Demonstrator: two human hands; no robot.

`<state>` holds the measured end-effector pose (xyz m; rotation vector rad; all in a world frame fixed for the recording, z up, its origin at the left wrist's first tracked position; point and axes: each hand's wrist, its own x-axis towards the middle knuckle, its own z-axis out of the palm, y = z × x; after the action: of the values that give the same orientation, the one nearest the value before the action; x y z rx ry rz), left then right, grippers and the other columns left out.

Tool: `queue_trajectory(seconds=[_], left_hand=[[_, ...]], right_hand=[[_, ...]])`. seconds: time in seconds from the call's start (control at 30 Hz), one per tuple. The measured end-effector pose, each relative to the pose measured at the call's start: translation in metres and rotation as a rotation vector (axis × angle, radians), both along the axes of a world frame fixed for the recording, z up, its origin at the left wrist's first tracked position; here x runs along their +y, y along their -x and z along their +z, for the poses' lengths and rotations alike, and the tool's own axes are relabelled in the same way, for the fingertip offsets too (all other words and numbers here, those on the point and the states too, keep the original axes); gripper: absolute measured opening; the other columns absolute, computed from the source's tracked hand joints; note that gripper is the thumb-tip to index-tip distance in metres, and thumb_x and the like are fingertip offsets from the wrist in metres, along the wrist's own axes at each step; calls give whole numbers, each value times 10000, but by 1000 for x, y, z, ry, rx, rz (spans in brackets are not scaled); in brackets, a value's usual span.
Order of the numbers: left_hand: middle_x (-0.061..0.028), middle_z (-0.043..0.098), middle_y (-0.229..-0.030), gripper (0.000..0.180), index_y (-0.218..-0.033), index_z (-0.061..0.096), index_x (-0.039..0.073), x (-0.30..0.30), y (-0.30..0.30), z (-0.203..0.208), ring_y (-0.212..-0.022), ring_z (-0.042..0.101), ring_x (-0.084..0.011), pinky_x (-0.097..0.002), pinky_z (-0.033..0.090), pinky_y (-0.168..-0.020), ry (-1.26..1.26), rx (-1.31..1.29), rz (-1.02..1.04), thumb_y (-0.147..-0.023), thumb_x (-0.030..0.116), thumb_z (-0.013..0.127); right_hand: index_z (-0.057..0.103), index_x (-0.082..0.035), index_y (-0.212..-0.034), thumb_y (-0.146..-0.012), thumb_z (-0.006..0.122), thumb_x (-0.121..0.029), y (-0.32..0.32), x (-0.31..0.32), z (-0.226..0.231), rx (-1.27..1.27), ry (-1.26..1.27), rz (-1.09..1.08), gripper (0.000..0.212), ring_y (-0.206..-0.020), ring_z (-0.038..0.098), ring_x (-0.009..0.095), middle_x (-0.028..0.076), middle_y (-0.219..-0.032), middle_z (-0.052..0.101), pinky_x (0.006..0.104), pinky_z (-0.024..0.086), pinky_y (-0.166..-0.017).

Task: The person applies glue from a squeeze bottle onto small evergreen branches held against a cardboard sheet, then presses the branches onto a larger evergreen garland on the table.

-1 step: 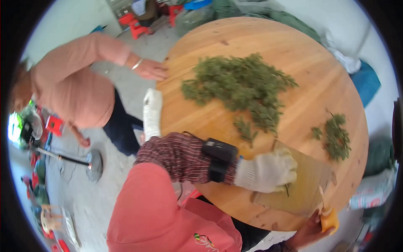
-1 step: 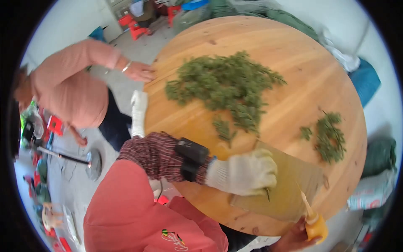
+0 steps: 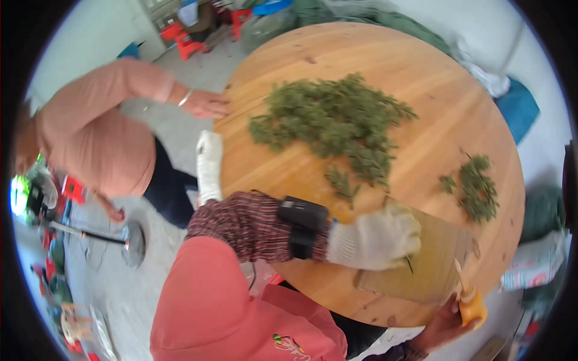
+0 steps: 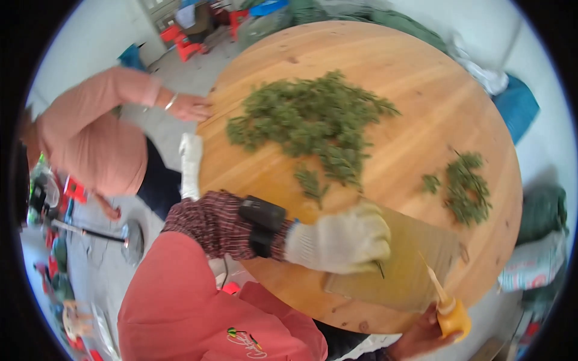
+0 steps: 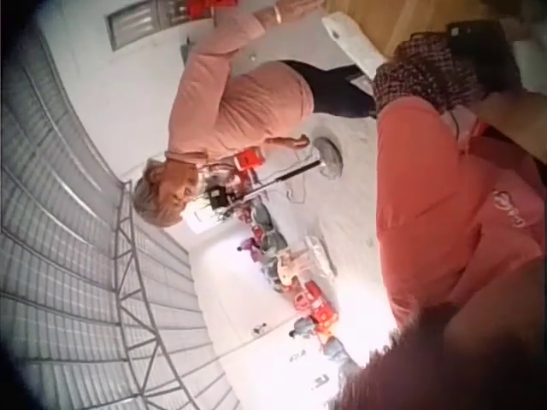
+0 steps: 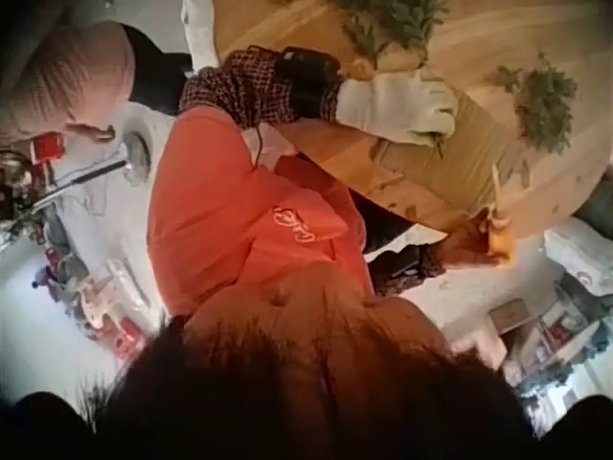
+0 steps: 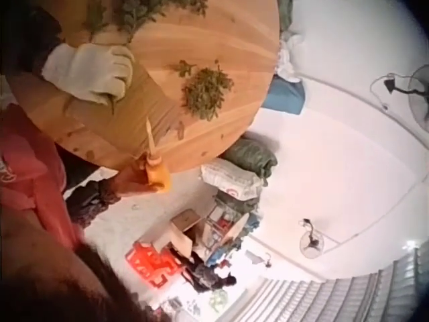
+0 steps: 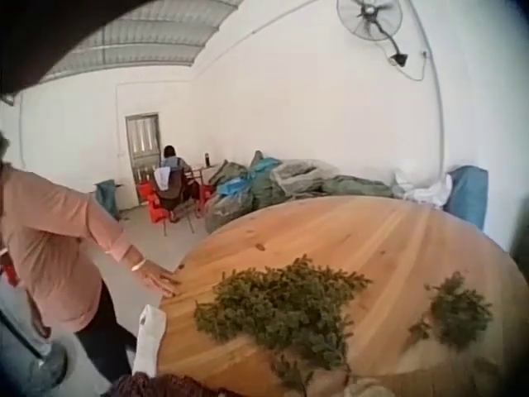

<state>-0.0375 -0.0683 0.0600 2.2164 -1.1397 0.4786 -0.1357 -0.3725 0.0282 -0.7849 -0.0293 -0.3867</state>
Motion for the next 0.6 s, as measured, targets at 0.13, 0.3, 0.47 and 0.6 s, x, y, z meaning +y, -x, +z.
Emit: queue_trajectory(seconds=[0.13,0.3,0.47,0.6], left_hand=[[-80,586,-1040,222,-915,620,149,35,-18,47,-1047,543,-290,-447,414,-928,-56,-161,257,-747,265,708],[-90,601,-1090,215,-983,642,134,79,-48,72,-1076,551,-297,-445,404,-940,-122,-311,573,-785,189,706],[-101,603,-1080,220,-998,636,132,79,-75,86,-1076,553,-308,-442,406,-939,-251,-285,572,-795,189,701],[-108,608,-1073,252,-1024,634,133,37,-98,90,-1073,557,-322,-442,406,-946,-363,-336,553,-799,220,709]], right_hand=[[503,-24,-1281,-960,583,-437,-13,24,3,60,-60,-231,529,-831,562,177,108,-1201,595,391,492,-968],[479,-51,-1322,-972,565,-438,-14,42,13,84,-97,-269,529,-1046,615,245,132,-1273,574,422,517,-949],[457,-57,-1342,-977,557,-434,-9,32,3,27,-82,-236,534,-1181,577,284,137,-1309,558,424,522,-949],[452,-60,-1349,-969,567,-442,-6,33,2,20,-79,-259,550,-1163,578,278,119,-1301,564,428,516,-958]])
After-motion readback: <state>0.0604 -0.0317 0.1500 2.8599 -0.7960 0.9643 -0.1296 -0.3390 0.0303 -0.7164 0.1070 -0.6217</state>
